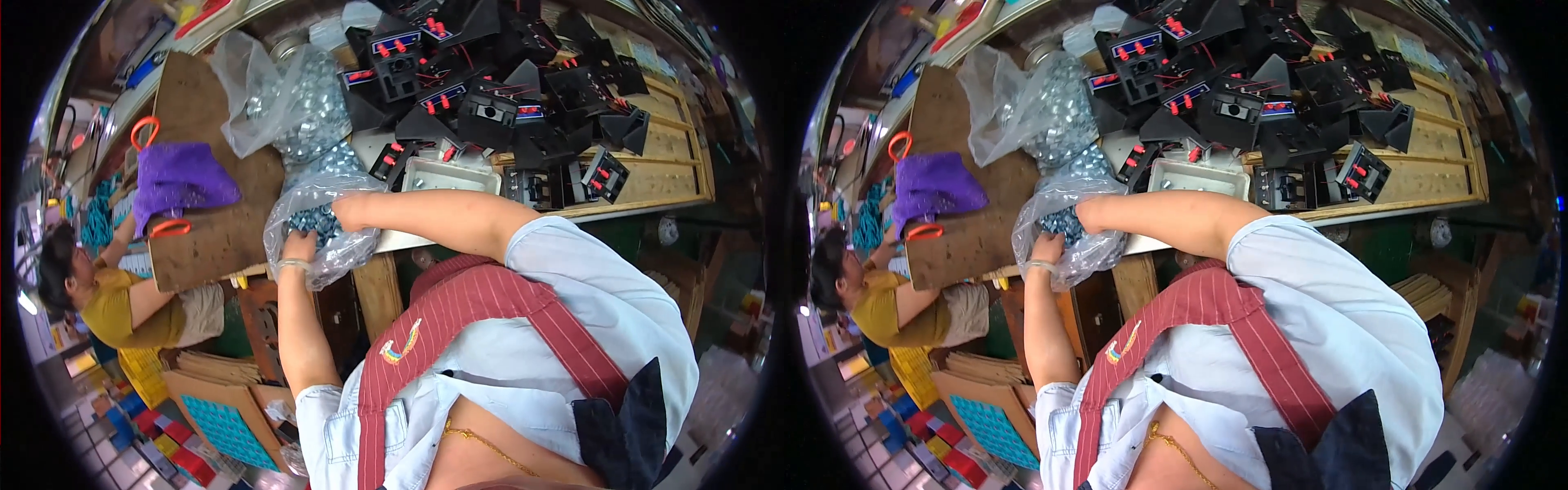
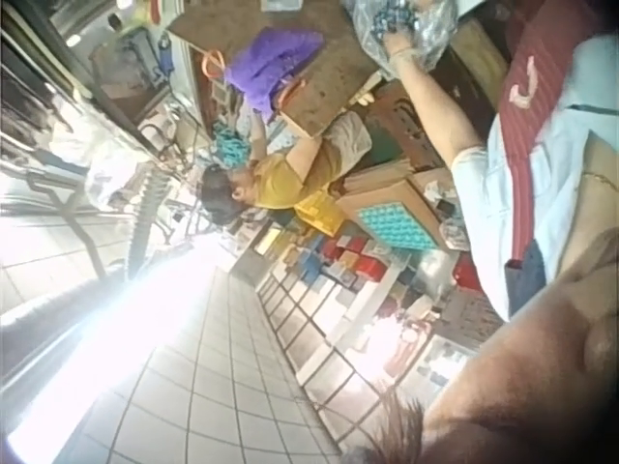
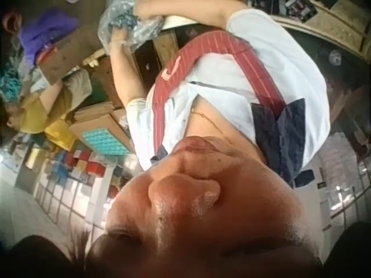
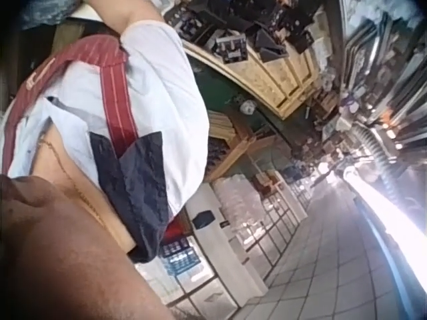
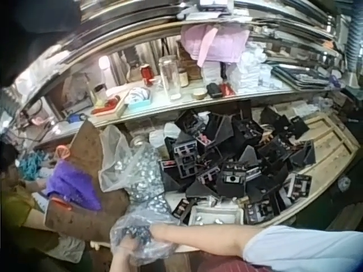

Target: The person assembles electronic components by placing small fuses or parts into plastic housings by hand.

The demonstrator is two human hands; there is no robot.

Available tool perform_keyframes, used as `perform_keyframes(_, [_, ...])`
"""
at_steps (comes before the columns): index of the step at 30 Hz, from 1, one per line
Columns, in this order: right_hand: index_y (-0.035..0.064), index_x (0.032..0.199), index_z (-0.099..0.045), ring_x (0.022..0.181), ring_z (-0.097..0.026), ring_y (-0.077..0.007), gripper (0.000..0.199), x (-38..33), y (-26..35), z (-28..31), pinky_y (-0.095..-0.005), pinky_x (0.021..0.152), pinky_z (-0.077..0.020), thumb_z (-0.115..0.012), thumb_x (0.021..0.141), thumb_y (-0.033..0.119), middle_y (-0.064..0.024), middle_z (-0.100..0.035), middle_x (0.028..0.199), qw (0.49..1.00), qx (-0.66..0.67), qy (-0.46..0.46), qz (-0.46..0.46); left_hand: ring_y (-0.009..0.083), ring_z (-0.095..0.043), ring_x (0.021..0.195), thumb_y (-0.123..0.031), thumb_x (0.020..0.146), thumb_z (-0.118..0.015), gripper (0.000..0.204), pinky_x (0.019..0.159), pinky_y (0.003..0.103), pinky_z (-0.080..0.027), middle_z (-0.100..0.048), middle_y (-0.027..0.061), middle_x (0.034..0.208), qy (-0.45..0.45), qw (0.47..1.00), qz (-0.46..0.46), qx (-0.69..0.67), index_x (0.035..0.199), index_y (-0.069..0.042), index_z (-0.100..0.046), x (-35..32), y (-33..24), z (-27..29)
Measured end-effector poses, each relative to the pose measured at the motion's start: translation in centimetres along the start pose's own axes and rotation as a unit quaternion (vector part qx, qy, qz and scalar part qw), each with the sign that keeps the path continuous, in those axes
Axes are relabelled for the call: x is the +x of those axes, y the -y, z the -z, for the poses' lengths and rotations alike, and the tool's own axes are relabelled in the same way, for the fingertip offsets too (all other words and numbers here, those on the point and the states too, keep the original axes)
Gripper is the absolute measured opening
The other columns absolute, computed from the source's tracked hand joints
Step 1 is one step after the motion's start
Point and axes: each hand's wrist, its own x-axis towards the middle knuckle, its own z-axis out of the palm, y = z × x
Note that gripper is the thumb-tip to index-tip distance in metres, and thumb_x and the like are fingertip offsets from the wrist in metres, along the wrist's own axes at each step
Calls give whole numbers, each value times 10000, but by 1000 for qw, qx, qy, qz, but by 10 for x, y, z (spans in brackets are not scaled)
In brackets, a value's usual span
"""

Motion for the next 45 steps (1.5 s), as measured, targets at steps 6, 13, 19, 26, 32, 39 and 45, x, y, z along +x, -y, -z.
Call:
perform_keyframes(6, [16,999,-673,974,-620,-322,318,41,-6,-10,-413,828,-495,-505,781,175,-189,-636,1054,993,62,-6,-99,396,-426,1231,-315,739,-660,749,1028,366,-325,-422,298,1323,-12,999,52,2,1286,115,-383,18,-16,5])
perform_keyframes(13, [53,1066,-641,1049,-566,-331,349,105,17,-40,-398,920,-433,-402,880,228,-182,-590,1153,979,176,-100,7,301,-343,1303,-379,812,-583,821,1047,335,-280,-334,198,1420,-26,929,58,-365,1413,34,-206,93,60,-33])
perform_keyframes(19, [93,1157,-564,1090,-518,-340,336,62,21,-30,-438,1007,-318,-395,909,245,-130,-576,1189,957,219,-177,63,277,-420,1236,-352,855,-545,696,1005,336,-328,-404,152,1380,-114,912,127,-372,1406,-19,-281,48,27,-36])
perform_keyframes(26, [99,1108,-609,1076,-531,-332,371,75,2,-38,-432,927,-397,-398,911,332,-141,-593,1156,936,246,-250,22,229,-558,1053,-266,902,-495,510,859,333,-462,-513,117,1258,-88,840,140,-516,1343,-34,-383,22,-19,-25])
perform_keyframes(32, [102,1118,-602,1069,-535,-331,382,84,4,-29,-427,927,-399,-399,908,349,-139,-595,1155,928,272,-254,13,227,-532,1072,-450,873,-528,595,817,415,-450,-498,30,1268,-29,855,124,-503,1387,-233,-322,8,-20,-20])
perform_keyframes(39, [106,1130,-595,1060,-540,-330,396,62,-14,-34,-422,927,-401,-400,905,368,-136,-597,1155,917,308,-255,7,216,-461,1169,-317,898,-532,543,978,305,-336,-474,79,1314,-106,825,35,-554,1326,-1,-425,17,-28,-36])
perform_keyframes(45, [109,1140,-588,1052,-544,-328,409,60,-16,-25,-418,927,-403,-401,903,384,-134,-599,1154,902,343,-262,-1,205,-521,1086,-298,908,-520,462,913,314,-403,-528,82,1241,-135,772,62,-618,1278,-23,-480,27,-34,-45])
